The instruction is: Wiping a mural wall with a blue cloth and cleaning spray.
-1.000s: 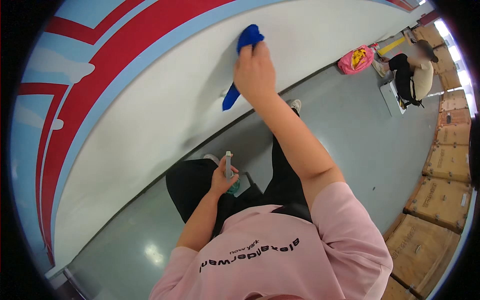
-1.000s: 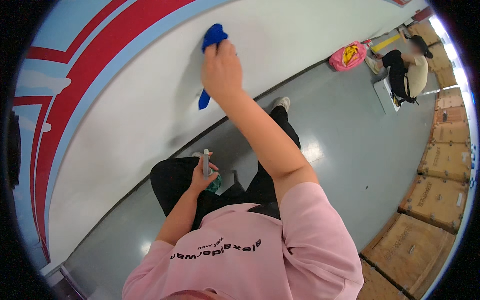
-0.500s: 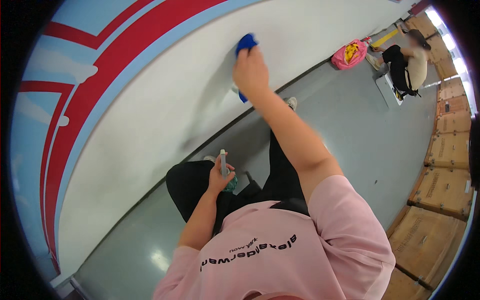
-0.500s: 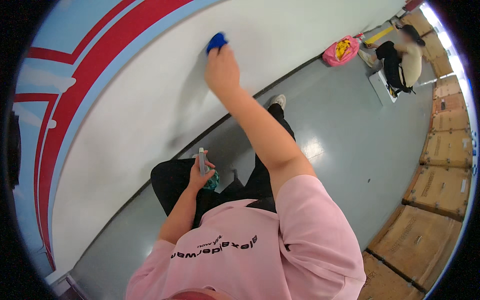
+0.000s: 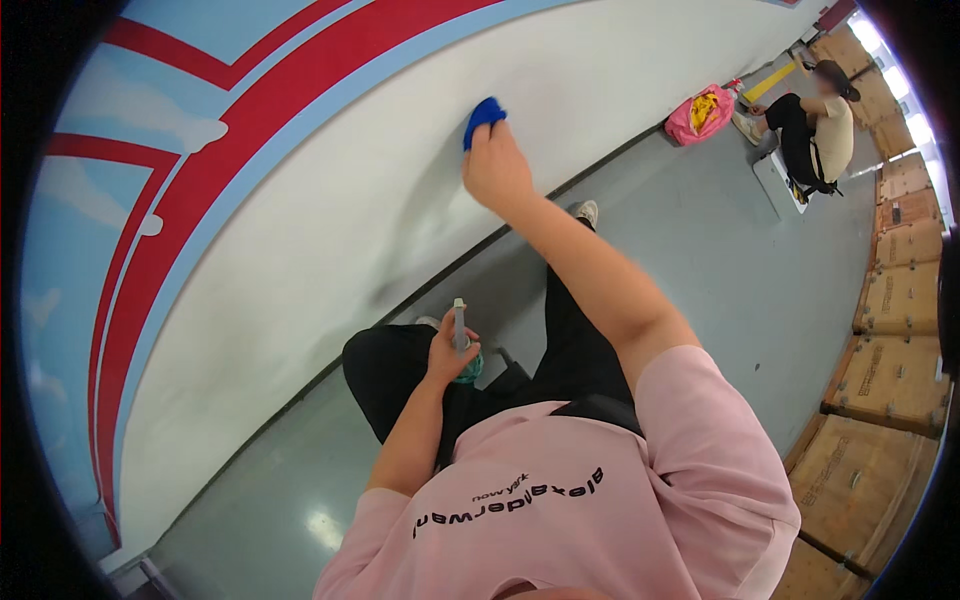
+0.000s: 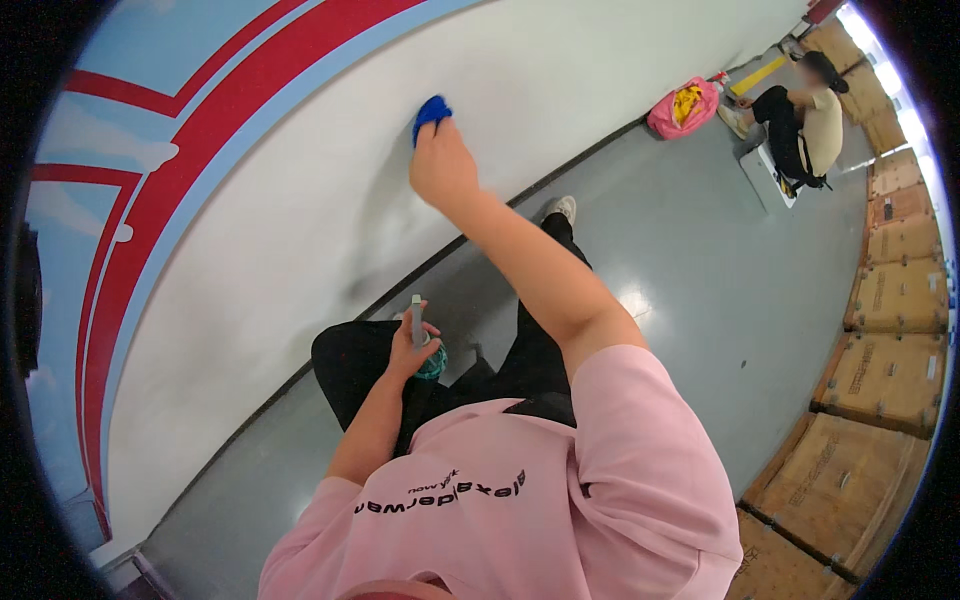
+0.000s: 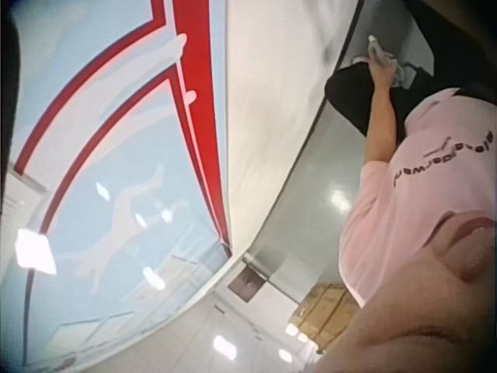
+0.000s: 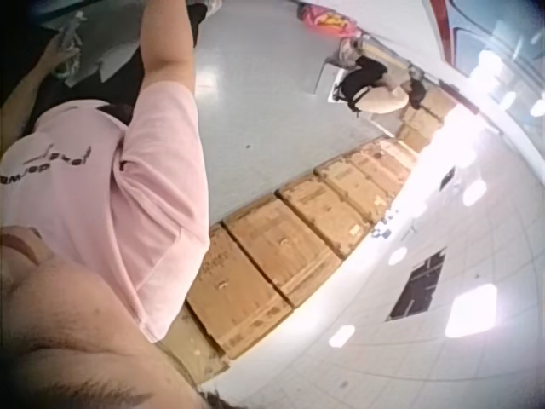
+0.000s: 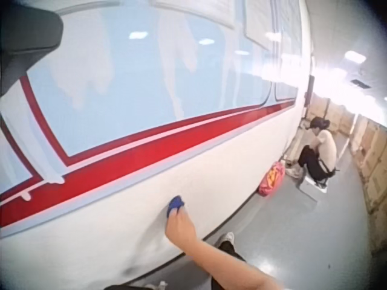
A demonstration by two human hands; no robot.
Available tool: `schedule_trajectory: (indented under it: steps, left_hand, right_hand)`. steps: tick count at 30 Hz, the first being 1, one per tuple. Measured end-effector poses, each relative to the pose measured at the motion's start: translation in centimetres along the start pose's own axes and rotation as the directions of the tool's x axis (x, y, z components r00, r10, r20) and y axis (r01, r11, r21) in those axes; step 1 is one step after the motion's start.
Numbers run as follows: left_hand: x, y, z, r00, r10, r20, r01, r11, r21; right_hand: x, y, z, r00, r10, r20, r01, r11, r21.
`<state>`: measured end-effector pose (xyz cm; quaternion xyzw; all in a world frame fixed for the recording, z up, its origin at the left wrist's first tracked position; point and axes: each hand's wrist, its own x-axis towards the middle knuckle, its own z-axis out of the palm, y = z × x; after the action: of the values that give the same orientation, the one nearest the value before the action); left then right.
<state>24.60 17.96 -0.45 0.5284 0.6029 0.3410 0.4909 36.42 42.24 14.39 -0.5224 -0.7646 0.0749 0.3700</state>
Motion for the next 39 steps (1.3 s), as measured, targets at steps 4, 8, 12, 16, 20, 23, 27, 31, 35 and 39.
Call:
schedule_trajectory:
  steps: [4,8,12,16,20,23,27,31,35,39]
  left_hand:
    - [-0.1,-0.7,0.1,0.998,0.063,-0.01,-0.063,0.997,0.041]
    - [-0.4,-0.2,-0.2,0.998,0.062,0.004,-0.062,0.997,0.047]
    - [-0.7,1.8,-0.4,1.0,0.01,0.018,-0.01,1.0,0.023]
    - [-0.6,2.6,-0.2,1.0,0.017,-0.019,-0.018,1.0,-0.016]
    - [-0.4,2.8,-0.1,0.996,0.092,-0.008,-0.091,0.993,0.072]
    - [-0.3,2.7,0.0,0.997,0.08,-0.004,-0.08,0.996,0.033]
    - [-0.2,0.2,0.4,0.999,0.052,-0.006,-0.051,0.999,0.012]
    - [0.1,1.0,-0.1,1.0,0.016,0.016,-0.016,1.0,-0.002]
    - [0.2,0.6,-0.1,0.998,0.066,0.023,-0.067,0.997,0.043]
    - [0.5,0.7,0.1,0.998,0.055,0.019,-0.056,0.994,0.099]
  right_hand:
    - [-0.8,-2.6,1.2,1.0,-0.026,-0.002,0.026,1.0,0.002]
    - [-0.7,-4.2,1.2,0.99,0.142,-0.026,-0.137,0.981,0.136]
    - [0.7,-4.9,0.8,0.949,0.311,-0.041,-0.295,0.929,0.225]
    - [0.9,-4.5,2.1,0.949,0.277,-0.151,-0.253,0.954,0.159]
    - [0.6,-2.0,3.1,0.966,0.068,-0.248,-0.096,0.99,-0.101]
    - [0.4,-2.5,2.0,0.972,0.195,-0.133,-0.198,0.98,-0.01]
    - [-0.6,-5.8,2.1,0.985,0.121,-0.122,-0.118,0.993,0.03]
    - [-2.2,-7.5,2.5,0.993,-0.109,-0.038,0.107,0.992,-0.063]
    - [-2.3,-5.5,2.7,0.956,-0.294,-0.001,0.285,0.925,-0.251]
    - [-1.3,-3.8,1.7,0.888,-0.458,0.034,0.431,0.805,-0.408]
